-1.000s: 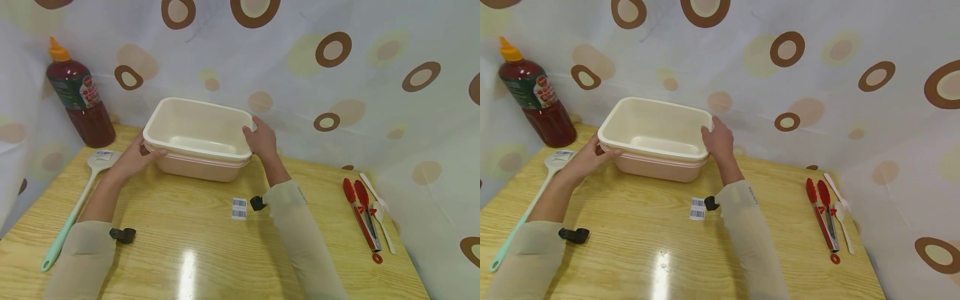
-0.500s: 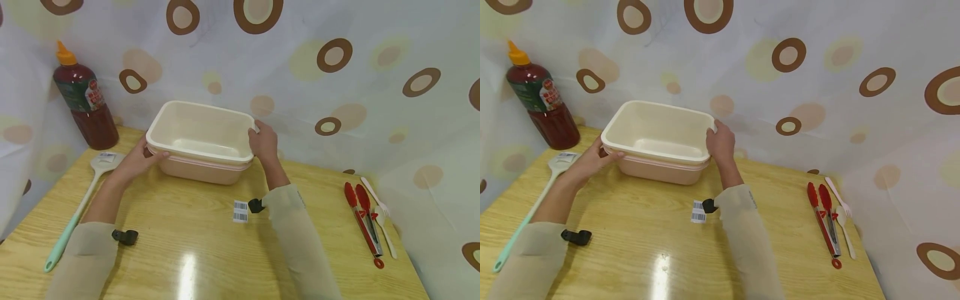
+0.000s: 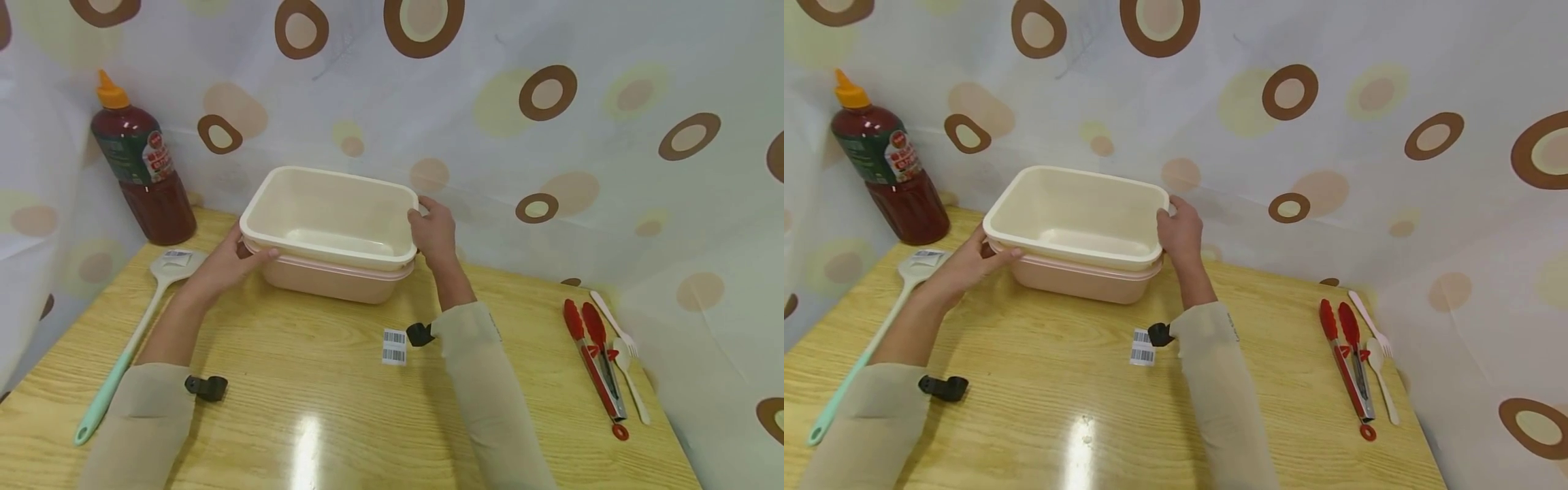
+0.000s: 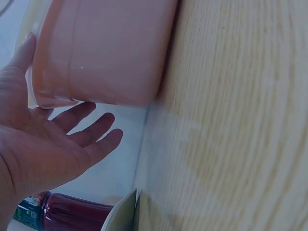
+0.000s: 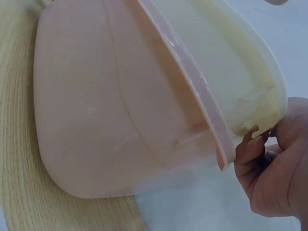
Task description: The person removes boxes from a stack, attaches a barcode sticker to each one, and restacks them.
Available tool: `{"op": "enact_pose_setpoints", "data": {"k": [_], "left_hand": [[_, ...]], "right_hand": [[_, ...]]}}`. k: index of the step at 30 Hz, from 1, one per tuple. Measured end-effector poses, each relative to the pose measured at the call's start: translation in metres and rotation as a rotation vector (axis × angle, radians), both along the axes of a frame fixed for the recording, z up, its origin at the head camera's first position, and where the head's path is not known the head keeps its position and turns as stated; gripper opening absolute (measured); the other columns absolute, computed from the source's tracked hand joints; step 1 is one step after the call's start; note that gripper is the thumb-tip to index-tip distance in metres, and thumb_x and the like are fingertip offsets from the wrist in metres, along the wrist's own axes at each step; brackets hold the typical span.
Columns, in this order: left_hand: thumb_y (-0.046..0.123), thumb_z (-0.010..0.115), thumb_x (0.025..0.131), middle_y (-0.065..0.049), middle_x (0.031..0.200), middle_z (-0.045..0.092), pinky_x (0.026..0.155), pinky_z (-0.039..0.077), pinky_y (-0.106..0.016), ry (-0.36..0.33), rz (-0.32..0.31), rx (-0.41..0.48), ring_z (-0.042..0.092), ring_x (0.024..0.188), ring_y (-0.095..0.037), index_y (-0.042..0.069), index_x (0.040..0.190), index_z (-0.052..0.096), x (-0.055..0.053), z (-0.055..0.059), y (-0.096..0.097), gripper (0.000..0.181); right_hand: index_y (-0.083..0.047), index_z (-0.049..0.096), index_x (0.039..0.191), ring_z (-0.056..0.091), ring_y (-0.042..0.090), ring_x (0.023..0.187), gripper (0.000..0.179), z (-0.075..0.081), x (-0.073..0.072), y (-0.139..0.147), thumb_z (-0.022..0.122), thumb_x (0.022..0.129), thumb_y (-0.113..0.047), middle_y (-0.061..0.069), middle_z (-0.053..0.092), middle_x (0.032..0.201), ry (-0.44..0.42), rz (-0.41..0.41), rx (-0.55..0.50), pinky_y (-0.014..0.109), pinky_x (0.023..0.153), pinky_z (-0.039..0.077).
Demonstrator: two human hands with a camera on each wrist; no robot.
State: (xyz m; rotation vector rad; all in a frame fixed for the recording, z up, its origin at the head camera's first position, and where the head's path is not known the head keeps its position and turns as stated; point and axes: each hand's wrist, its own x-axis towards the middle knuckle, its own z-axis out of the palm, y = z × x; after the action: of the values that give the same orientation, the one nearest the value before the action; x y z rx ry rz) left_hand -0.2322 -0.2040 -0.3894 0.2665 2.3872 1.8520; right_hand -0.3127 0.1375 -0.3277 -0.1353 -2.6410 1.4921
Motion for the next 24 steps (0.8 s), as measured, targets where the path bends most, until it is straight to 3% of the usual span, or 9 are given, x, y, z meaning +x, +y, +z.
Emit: {"op": "enact_pose_setpoints", "data": {"k": [3,7,10,13,15,17,19,24], "left_hand": [[0.034,0.066,0.099,-0.012,0.169,0.019,0.122,0.026,-0.058,-0.018,0.013,-0.020,0.027,0.153,-0.036,0.034,0.164,-0.001,0.001,0.001,0.000,0.093],[0.038,0.066,0.098,-0.010,0.171,0.011,0.122,0.023,-0.061,-0.043,0.029,-0.038,0.020,0.155,-0.040,0.033,0.164,-0.002,0.002,0.002,0.001,0.095],[0.039,0.066,0.098,-0.009,0.171,0.009,0.122,0.021,-0.062,-0.052,0.036,-0.034,0.019,0.155,-0.041,0.032,0.164,-0.001,0.002,0.002,0.003,0.095],[0.039,0.066,0.098,-0.010,0.171,0.008,0.122,0.021,-0.062,-0.058,0.034,-0.029,0.019,0.154,-0.041,0.032,0.164,-0.003,0.001,0.002,0.003,0.096],[0.040,0.066,0.098,-0.011,0.171,0.008,0.122,0.020,-0.063,-0.067,0.033,-0.032,0.019,0.154,-0.041,0.033,0.163,-0.005,0.001,0.002,0.004,0.097],[0.042,0.066,0.097,-0.011,0.171,0.006,0.122,0.021,-0.063,-0.079,0.033,-0.038,0.020,0.154,-0.041,0.036,0.162,-0.009,0.001,0.002,0.004,0.099],[0.043,0.066,0.097,-0.013,0.171,0.006,0.122,0.020,-0.063,-0.085,0.033,-0.036,0.020,0.154,-0.041,0.038,0.161,-0.012,0.000,0.002,0.004,0.101],[0.042,0.064,0.098,-0.017,0.170,0.009,0.123,0.015,-0.065,-0.108,0.020,-0.020,0.018,0.155,-0.041,0.037,0.159,-0.021,0.000,0.004,0.004,0.105]], "right_hand": [[-0.012,0.051,0.150,0.070,0.027,0.079,0.049,0.000,0.000,0.001,0.055,0.103,-0.024,0.025,0.072,0.111,0.012,-0.001,-0.035,0.023,0.054,0.050],[-0.012,0.053,0.148,0.062,0.013,0.056,0.046,0.003,-0.002,0.002,0.056,0.103,-0.023,0.015,0.073,0.086,0.041,0.017,-0.110,0.023,0.048,0.048],[-0.012,0.055,0.146,0.060,0.014,0.052,0.044,0.007,-0.002,0.002,0.057,0.103,-0.022,0.011,0.070,0.078,0.050,0.025,-0.203,0.024,0.045,0.047],[-0.010,0.057,0.143,0.069,0.021,0.069,0.042,0.011,-0.002,0.001,0.058,0.103,-0.019,0.019,0.073,0.100,0.050,0.017,-0.356,0.025,0.056,0.055],[-0.007,0.058,0.142,0.071,0.028,0.091,0.041,0.015,-0.002,0.000,0.057,0.103,-0.017,0.024,0.069,0.121,0.060,0.018,-0.474,0.032,0.075,0.060],[-0.003,0.057,0.142,0.066,0.034,0.112,0.040,0.018,-0.001,-0.002,0.055,0.104,-0.015,0.023,0.063,0.134,0.075,0.025,-0.589,0.041,0.095,0.057],[0.000,0.058,0.140,0.060,0.038,0.123,0.038,0.021,-0.001,-0.003,0.053,0.104,-0.013,0.022,0.060,0.139,0.101,0.035,-0.668,0.049,0.107,0.049],[0.004,0.054,0.141,0.055,0.036,0.132,0.039,0.029,0.000,-0.002,0.051,0.104,-0.009,0.020,0.056,0.145,0.146,0.041,-0.809,0.049,0.114,0.043]]}}
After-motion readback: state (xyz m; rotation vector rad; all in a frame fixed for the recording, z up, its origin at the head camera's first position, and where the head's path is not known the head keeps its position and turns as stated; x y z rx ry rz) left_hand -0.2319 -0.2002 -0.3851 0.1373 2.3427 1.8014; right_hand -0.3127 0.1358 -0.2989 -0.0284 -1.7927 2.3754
